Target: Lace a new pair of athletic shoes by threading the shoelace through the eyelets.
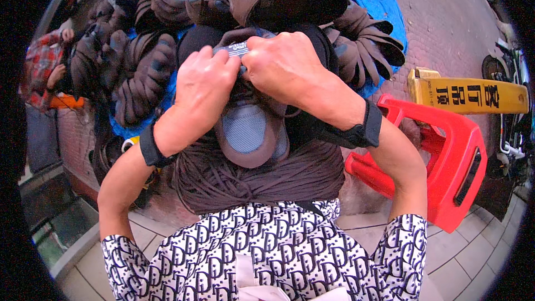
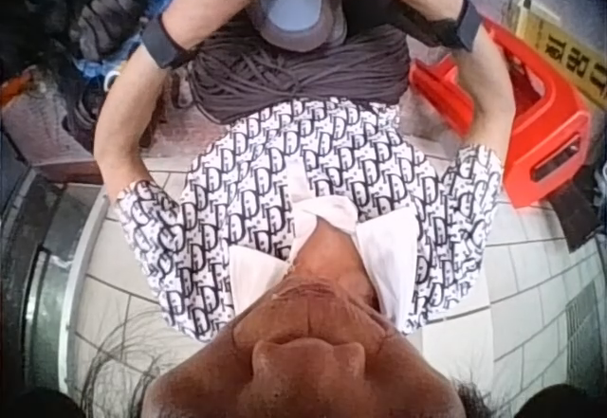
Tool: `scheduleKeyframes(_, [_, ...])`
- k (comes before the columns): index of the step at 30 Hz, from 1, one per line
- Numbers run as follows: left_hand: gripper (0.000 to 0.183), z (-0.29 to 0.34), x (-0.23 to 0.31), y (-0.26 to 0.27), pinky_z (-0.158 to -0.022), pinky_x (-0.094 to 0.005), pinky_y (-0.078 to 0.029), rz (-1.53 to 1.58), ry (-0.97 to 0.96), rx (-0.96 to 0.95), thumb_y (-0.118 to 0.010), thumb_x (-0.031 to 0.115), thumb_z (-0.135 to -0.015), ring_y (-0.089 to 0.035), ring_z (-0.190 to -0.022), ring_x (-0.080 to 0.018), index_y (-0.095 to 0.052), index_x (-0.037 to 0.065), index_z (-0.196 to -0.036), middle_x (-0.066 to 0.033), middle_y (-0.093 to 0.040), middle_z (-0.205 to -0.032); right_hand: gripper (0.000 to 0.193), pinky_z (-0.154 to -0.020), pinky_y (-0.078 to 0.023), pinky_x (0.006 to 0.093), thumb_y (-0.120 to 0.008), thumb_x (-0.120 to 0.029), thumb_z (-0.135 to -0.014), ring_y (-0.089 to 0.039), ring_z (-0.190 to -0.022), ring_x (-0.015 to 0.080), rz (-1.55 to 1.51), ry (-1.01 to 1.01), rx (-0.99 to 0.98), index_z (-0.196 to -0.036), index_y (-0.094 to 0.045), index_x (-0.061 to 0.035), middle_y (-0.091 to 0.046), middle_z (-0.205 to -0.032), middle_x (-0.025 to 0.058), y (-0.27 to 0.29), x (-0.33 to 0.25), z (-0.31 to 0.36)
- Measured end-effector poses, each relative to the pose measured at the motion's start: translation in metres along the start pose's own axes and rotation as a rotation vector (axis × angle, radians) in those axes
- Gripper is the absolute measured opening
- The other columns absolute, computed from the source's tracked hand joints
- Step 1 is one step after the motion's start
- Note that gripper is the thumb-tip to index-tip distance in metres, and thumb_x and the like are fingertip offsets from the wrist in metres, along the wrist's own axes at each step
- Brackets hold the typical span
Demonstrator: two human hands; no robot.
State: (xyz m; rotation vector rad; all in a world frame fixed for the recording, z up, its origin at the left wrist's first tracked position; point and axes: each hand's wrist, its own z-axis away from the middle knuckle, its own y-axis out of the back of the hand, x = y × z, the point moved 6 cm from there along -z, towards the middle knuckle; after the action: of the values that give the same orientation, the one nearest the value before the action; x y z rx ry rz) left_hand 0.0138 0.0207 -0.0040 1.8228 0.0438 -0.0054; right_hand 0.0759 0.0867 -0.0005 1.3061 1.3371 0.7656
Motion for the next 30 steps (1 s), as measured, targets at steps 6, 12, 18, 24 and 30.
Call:
scheduleKeyframes(6, [0.006, -0.007, 0.0, 0.002, -0.073, -0.0329, -0.04, -0.024, -0.176, 0.065, -0.056, 0.01, -0.062, -0.051, -0.074, -0.0202, -0.056, 0.009, -0.069, -0.0032, -0.052, -0.065, 0.015, -0.053, -0.049, 0.0399, -0.057, -0.021, -0.068, -0.062, -0.061, 0.0302, -0.04, -0.028, 0.029, -0.064, -0.062, -0.0073, -0.062, -0.072, 0.0108, 0.0, 0.006, 0.0])
scheduleKeyframes(12, [0.014, -0.007, -0.01, 0.001, -0.078, -0.0357, -0.039, 0.108, -0.162, -0.038, -0.062, 0.007, -0.065, -0.053, -0.08, -0.0221, -0.06, 0.009, -0.078, -0.0052, -0.058, -0.072, 0.013, -0.053, -0.05, 0.0398, -0.055, -0.017, -0.068, -0.062, -0.061, 0.03, -0.031, -0.02, 0.05, -0.063, -0.062, -0.0072, -0.062, -0.072, 0.0119, -0.002, 0.006, 0.0])
scheduleKeyframes(18, [0.014, -0.008, -0.021, -0.01, -0.076, -0.038, -0.04, 0.263, -0.036, -0.202, -0.061, 0.004, -0.064, -0.052, -0.084, -0.0273, -0.058, 0.005, -0.077, -0.009, -0.058, -0.075, 0.012, -0.052, -0.049, 0.0399, -0.053, -0.015, -0.068, -0.062, -0.06, 0.0296, -0.033, -0.009, 0.056, -0.065, -0.062, -0.0075, -0.062, -0.07, 0.012, -0.003, 0.004, -0.001])
scheduleKeyframes(24, [0.012, -0.002, -0.019, -0.011, -0.075, -0.038, -0.041, 0.314, 0.039, -0.096, -0.06, 0.003, -0.063, -0.052, -0.085, -0.0281, -0.058, 0.005, -0.075, -0.0096, -0.058, -0.077, 0.009, -0.046, -0.046, 0.0373, -0.055, -0.015, -0.069, -0.058, -0.054, 0.0266, -0.103, 0.009, 0.295, -0.063, -0.056, -0.0084, -0.055, -0.064, 0.0071, -0.01, 0.004, 0.014])
scheduleKeyframes(30, [0.011, 0.001, -0.012, -0.006, -0.076, -0.0366, -0.04, 0.287, -0.03, 0.061, -0.061, 0.002, -0.063, -0.053, -0.085, -0.0251, -0.058, 0.006, -0.072, -0.0072, -0.057, -0.076, 0.007, -0.05, -0.045, 0.0304, -0.064, -0.014, -0.065, -0.057, -0.056, 0.0215, -0.058, 0.029, 0.343, -0.069, -0.061, -0.0085, -0.056, -0.068, 0.0042, -0.006, 0.003, 0.018])
